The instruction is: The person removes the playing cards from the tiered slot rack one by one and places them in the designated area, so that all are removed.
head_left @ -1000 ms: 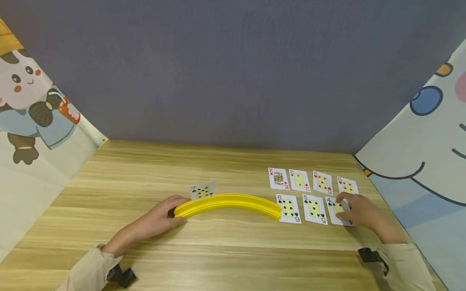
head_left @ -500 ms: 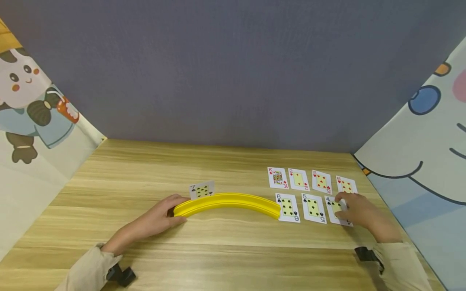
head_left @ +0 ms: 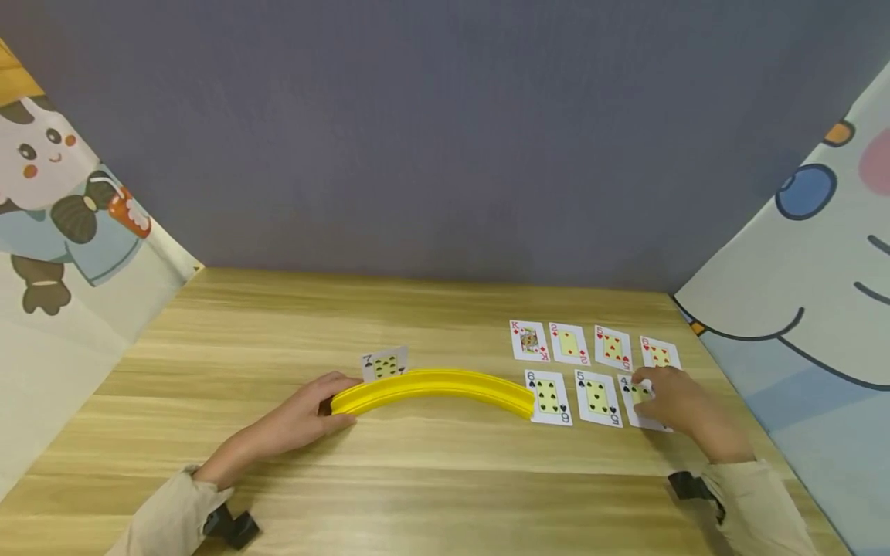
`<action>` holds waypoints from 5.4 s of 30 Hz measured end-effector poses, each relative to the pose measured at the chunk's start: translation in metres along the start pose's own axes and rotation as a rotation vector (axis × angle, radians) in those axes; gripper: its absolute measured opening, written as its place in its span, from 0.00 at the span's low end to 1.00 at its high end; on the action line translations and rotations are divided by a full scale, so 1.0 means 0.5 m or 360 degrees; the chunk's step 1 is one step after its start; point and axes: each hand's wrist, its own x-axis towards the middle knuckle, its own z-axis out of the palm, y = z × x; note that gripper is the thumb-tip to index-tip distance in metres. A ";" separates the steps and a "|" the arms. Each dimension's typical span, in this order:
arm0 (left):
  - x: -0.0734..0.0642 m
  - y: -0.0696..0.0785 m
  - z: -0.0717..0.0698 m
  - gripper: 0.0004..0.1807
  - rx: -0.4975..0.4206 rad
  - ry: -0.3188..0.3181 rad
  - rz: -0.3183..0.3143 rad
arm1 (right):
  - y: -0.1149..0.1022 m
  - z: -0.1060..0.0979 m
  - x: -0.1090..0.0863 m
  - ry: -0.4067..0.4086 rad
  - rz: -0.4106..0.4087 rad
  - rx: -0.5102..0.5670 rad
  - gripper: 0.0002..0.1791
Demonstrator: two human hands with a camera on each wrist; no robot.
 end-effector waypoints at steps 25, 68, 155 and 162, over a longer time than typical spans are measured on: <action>0.005 -0.012 0.003 0.28 0.0006 0.0001 0.0023 | -0.310 0.020 0.005 0.0254 -0.0582 0.0005 0.18; -0.001 -0.010 0.002 0.26 0.0092 0.0034 0.0078 | -0.546 0.091 0.096 0.0124 -0.1081 0.0849 0.19; -0.002 -0.012 0.001 0.26 0.0041 0.0029 0.0049 | -0.034 0.041 -0.103 0.1124 0.0120 0.1528 0.18; -0.001 -0.013 0.001 0.27 0.0077 0.0037 0.0070 | 0.022 0.042 -0.103 0.1173 0.0303 0.1353 0.17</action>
